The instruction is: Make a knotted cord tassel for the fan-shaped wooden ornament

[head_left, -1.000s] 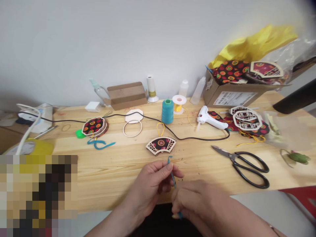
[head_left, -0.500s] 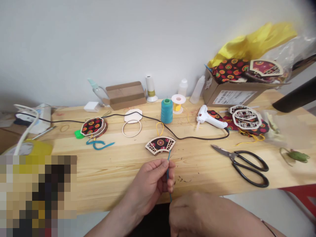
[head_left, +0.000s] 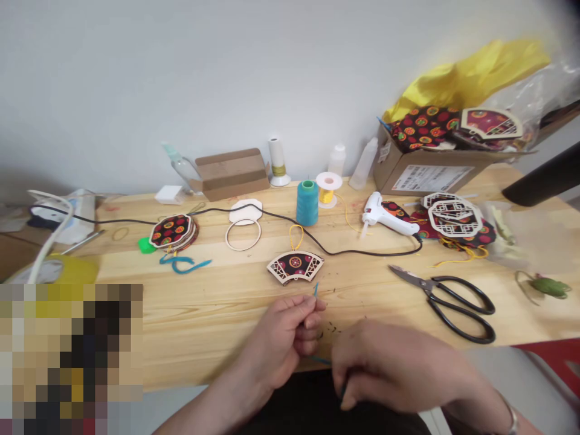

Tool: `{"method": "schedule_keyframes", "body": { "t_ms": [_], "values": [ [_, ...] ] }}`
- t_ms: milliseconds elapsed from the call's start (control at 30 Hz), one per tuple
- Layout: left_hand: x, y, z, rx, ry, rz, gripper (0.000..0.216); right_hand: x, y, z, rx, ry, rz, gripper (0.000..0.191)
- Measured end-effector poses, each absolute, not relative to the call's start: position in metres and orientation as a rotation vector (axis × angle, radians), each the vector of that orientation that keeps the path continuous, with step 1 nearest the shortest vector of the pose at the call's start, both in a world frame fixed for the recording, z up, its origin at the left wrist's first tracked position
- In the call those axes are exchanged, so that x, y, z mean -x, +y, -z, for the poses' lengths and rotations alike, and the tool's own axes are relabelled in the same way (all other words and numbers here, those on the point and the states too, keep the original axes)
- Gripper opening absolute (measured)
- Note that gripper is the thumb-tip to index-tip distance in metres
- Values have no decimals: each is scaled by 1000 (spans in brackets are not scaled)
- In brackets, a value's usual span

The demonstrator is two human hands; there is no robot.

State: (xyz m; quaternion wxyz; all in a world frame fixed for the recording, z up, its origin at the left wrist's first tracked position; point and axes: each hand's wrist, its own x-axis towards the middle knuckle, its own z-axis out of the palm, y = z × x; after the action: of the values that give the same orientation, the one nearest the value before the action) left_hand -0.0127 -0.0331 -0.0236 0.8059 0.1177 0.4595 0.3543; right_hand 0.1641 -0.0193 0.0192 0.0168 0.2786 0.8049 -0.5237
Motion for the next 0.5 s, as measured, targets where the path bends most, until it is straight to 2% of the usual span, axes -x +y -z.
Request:
{"method": "schedule_keyframes", "body": {
  "t_ms": [167,233,400,500],
  "values": [
    [7,-36,29,-273,946,-713,17,-177,9,-6,-1723,2577,1590,22],
    [5,-37,30,-280,939,-705,19,-172,16,5,-1929,2539,1653,23],
    [5,-40,30,-317,914,-687,19,-149,19,29,-1976,2344,2157,24],
    [6,-41,30,-324,904,-682,20,-142,16,29,-1886,2262,2309,25]
  ]
}}
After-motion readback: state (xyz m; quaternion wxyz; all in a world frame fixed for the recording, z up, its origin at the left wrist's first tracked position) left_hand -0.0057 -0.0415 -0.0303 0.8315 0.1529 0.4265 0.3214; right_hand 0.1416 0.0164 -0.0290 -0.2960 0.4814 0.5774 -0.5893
